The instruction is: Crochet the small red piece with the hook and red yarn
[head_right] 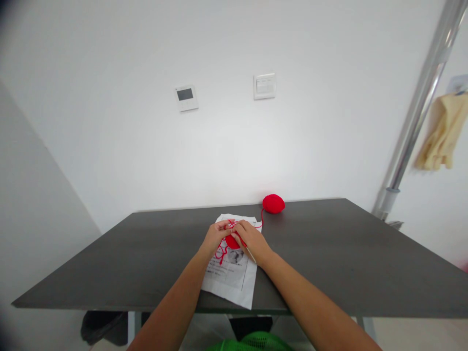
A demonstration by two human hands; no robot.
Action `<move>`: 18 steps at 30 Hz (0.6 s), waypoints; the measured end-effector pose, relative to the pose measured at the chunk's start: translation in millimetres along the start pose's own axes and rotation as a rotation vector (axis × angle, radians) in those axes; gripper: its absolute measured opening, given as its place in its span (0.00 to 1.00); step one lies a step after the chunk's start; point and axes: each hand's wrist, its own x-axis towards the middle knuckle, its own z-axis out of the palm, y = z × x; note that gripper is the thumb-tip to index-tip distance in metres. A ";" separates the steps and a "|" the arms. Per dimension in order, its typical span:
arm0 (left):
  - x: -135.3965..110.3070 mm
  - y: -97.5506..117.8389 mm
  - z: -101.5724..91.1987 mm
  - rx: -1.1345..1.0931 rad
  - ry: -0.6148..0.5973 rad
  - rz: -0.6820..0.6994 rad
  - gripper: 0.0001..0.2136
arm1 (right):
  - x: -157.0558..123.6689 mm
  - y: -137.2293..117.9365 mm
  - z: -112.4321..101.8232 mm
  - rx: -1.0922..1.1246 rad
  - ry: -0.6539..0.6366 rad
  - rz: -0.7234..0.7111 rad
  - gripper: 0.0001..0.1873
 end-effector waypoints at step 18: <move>1.7 12.5 -12.8 0.433 0.097 0.209 0.11 | 2.0 10.8 -3.9 0.383 0.101 0.231 0.08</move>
